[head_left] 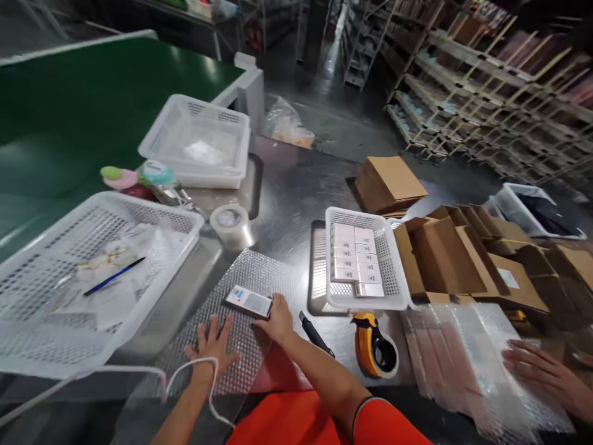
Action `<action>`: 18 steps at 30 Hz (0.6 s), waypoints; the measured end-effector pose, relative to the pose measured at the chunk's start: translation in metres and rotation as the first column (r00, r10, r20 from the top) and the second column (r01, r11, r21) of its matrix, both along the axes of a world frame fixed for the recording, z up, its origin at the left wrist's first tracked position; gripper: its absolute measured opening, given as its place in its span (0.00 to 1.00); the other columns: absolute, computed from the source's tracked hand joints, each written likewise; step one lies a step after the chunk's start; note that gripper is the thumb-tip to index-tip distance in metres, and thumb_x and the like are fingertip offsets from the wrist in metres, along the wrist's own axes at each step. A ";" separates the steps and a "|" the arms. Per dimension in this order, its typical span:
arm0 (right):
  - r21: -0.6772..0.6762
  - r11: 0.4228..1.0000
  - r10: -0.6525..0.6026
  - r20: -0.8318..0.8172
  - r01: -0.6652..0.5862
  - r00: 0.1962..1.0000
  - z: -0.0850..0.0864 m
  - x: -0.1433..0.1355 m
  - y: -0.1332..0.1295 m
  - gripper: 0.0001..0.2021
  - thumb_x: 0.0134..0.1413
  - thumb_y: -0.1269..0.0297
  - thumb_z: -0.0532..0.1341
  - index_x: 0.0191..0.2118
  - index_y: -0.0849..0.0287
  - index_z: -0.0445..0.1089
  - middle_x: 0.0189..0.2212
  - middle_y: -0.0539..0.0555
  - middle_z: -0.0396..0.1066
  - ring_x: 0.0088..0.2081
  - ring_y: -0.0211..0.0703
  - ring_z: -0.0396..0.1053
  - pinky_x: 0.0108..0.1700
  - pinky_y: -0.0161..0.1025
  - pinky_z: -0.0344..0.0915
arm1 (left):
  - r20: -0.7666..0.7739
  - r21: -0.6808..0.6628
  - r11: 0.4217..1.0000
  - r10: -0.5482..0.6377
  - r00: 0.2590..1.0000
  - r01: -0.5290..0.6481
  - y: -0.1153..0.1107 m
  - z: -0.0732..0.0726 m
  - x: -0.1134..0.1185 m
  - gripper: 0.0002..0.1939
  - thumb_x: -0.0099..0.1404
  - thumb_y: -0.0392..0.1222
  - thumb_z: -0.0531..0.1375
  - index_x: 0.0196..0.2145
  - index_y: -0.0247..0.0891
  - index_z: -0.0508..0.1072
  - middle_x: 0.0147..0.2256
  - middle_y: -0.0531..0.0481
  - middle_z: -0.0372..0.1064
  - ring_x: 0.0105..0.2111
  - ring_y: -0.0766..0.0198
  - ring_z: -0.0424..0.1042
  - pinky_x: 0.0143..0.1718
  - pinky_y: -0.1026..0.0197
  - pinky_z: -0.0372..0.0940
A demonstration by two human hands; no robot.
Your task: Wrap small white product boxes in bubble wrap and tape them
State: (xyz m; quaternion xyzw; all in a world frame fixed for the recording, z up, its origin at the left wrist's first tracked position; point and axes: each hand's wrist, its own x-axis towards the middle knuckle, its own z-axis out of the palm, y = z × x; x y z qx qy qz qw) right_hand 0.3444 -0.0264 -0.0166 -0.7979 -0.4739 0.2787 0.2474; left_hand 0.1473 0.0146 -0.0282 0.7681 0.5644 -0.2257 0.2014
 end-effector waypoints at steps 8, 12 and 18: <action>0.041 0.993 -0.118 0.521 0.114 0.845 0.099 0.209 -0.035 0.19 0.66 0.71 0.54 0.58 0.59 0.71 0.57 0.63 0.68 0.58 0.53 0.66 0.60 0.49 0.64 | -0.016 0.133 0.984 -0.118 0.993 0.119 -0.005 -0.005 -0.007 0.43 0.63 0.51 0.61 0.72 0.43 0.53 0.75 0.38 0.39 0.72 0.28 0.43 0.62 0.25 0.55; -0.297 0.955 0.157 0.567 0.023 0.808 0.097 0.273 -0.060 0.24 0.57 0.78 0.58 0.57 0.58 0.74 0.65 0.64 0.64 0.61 0.58 0.64 0.58 0.49 0.64 | -0.045 0.094 0.992 -0.081 0.996 0.085 -0.004 -0.003 0.001 0.47 0.59 0.48 0.61 0.73 0.46 0.49 0.75 0.43 0.34 0.73 0.31 0.41 0.61 0.25 0.57; -0.365 0.919 0.353 0.591 -0.150 0.726 0.065 0.286 -0.065 0.21 0.59 0.78 0.57 0.56 0.56 0.75 0.61 0.61 0.69 0.62 0.53 0.63 0.59 0.44 0.60 | 0.010 0.032 0.999 0.009 1.000 -0.009 0.007 -0.010 0.010 0.52 0.52 0.44 0.63 0.72 0.54 0.50 0.74 0.48 0.33 0.73 0.35 0.37 0.62 0.23 0.52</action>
